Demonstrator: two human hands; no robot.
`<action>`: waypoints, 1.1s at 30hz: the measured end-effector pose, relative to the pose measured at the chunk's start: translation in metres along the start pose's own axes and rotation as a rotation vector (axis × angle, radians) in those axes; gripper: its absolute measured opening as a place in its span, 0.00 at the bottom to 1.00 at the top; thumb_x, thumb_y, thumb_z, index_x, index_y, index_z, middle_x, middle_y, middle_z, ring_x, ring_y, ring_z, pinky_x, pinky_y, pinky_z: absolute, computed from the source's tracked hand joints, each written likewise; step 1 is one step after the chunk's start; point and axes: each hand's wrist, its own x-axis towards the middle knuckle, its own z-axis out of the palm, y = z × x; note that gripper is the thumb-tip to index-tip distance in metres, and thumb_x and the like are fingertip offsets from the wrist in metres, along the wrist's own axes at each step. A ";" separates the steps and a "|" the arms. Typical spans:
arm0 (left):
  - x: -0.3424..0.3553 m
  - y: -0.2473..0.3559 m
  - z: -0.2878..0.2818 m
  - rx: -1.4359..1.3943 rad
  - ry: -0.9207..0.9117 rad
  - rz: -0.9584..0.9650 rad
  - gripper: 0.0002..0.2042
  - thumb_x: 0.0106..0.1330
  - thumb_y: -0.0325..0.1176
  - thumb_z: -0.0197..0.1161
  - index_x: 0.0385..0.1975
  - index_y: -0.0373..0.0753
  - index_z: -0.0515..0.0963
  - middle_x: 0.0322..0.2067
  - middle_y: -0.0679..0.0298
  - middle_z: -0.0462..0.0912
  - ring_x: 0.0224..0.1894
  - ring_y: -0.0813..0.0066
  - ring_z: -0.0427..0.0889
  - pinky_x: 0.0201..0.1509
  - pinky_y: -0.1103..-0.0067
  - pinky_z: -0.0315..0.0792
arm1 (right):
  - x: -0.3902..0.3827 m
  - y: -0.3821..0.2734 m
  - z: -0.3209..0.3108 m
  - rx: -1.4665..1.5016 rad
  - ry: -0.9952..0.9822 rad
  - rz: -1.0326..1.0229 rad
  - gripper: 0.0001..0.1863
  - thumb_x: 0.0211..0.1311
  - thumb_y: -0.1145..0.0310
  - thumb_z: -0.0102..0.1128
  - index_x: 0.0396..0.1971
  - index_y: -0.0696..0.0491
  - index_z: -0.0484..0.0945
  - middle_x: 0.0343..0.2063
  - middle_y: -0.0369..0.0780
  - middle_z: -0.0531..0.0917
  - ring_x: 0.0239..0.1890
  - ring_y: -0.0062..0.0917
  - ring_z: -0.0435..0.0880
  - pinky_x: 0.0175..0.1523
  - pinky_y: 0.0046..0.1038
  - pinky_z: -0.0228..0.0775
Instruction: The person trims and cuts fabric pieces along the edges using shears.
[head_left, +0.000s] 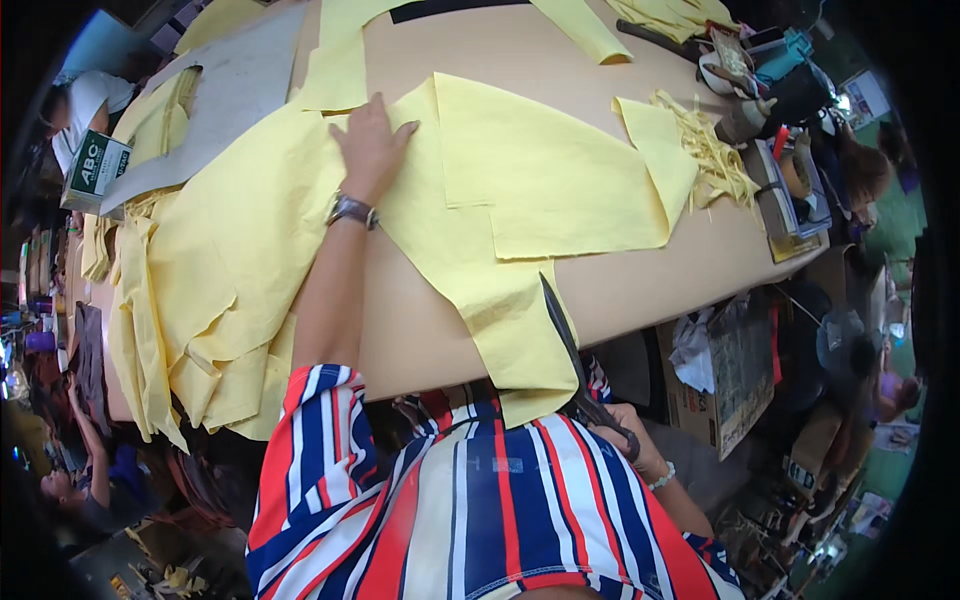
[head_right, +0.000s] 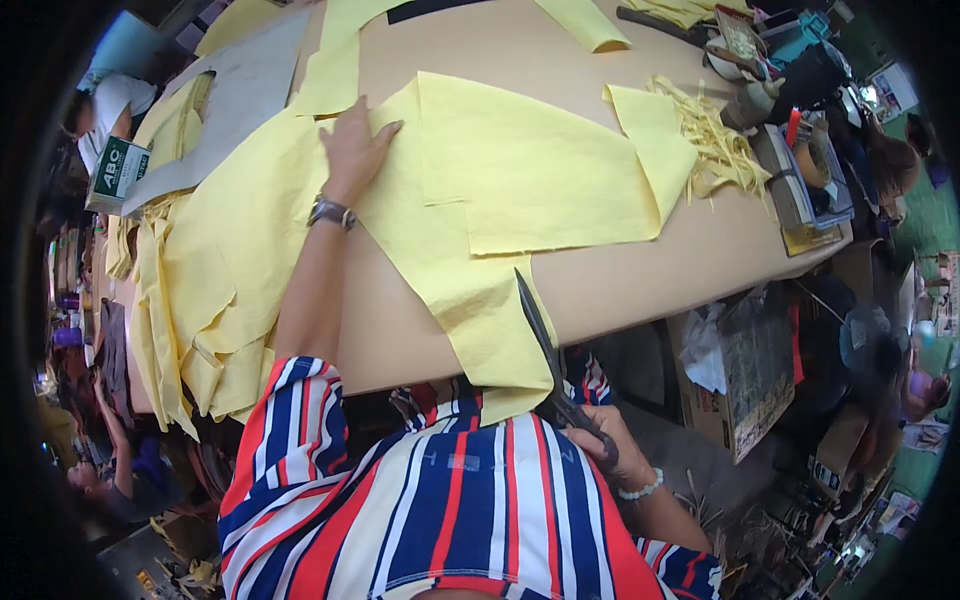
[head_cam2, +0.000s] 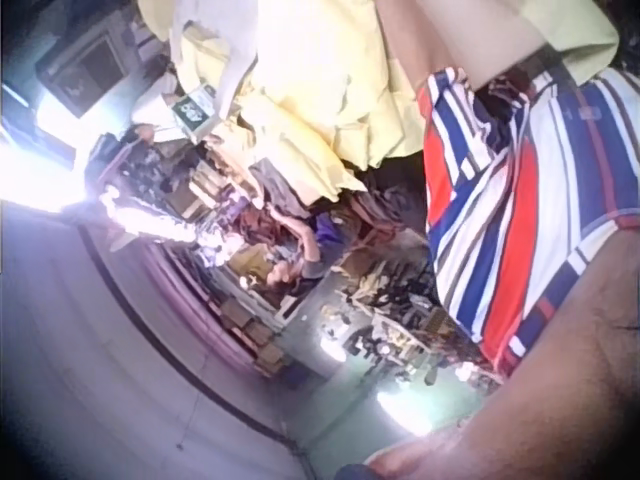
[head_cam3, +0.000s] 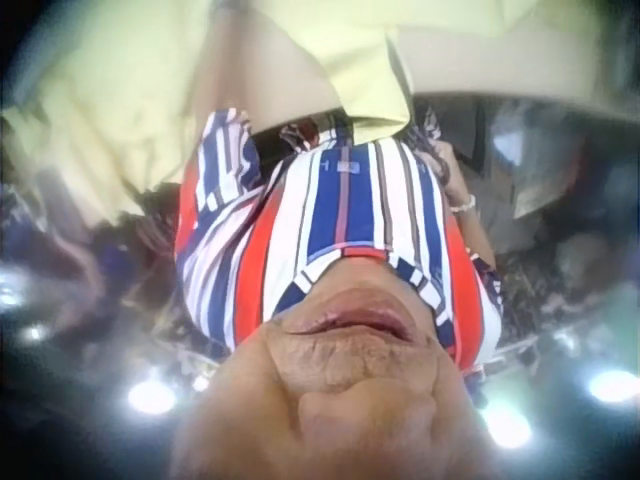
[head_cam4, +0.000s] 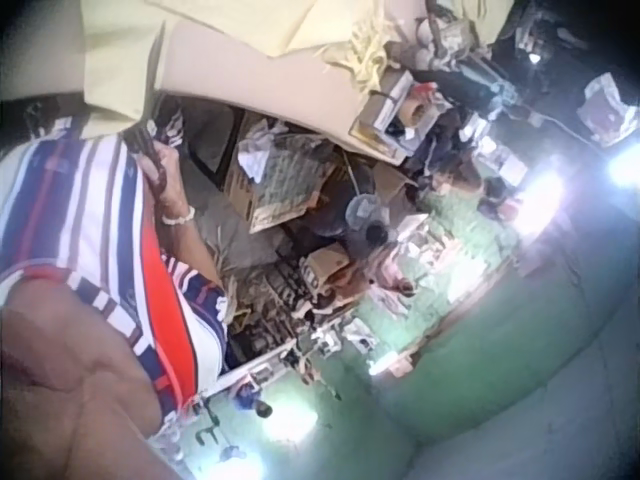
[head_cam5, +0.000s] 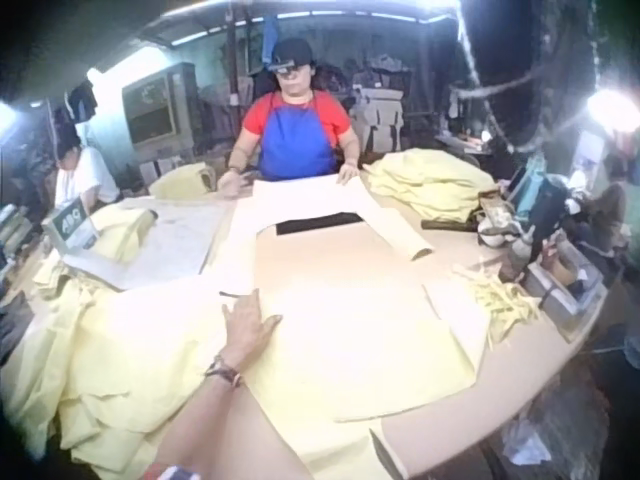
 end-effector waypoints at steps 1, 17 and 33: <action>0.013 -0.005 0.006 -0.076 -0.060 0.016 0.27 0.55 0.43 0.62 0.51 0.36 0.66 0.48 0.54 0.72 0.49 0.58 0.72 0.52 0.62 0.65 | 0.000 -0.003 0.001 -0.003 -0.017 0.003 0.09 0.51 0.68 0.60 0.24 0.59 0.75 0.20 0.31 0.77 0.21 0.10 0.71 0.25 0.13 0.62; -0.196 -0.046 -0.172 0.279 -0.336 -0.576 0.11 0.58 0.29 0.57 0.41 0.38 0.74 0.40 0.53 0.73 0.41 0.55 0.76 0.42 0.66 0.70 | 0.032 -0.083 -0.033 -0.313 -0.250 0.212 0.10 0.50 0.69 0.61 0.17 0.57 0.72 0.08 0.32 0.70 0.09 0.12 0.66 0.15 0.15 0.53; -0.091 0.009 -0.117 -0.902 -0.529 0.208 0.12 0.55 0.26 0.57 0.39 0.33 0.76 0.27 0.65 0.80 0.30 0.75 0.78 0.34 0.79 0.72 | 0.039 -0.066 -0.038 -0.337 -0.278 0.201 0.11 0.49 0.67 0.63 0.17 0.57 0.74 0.07 0.32 0.71 0.09 0.12 0.67 0.15 0.15 0.51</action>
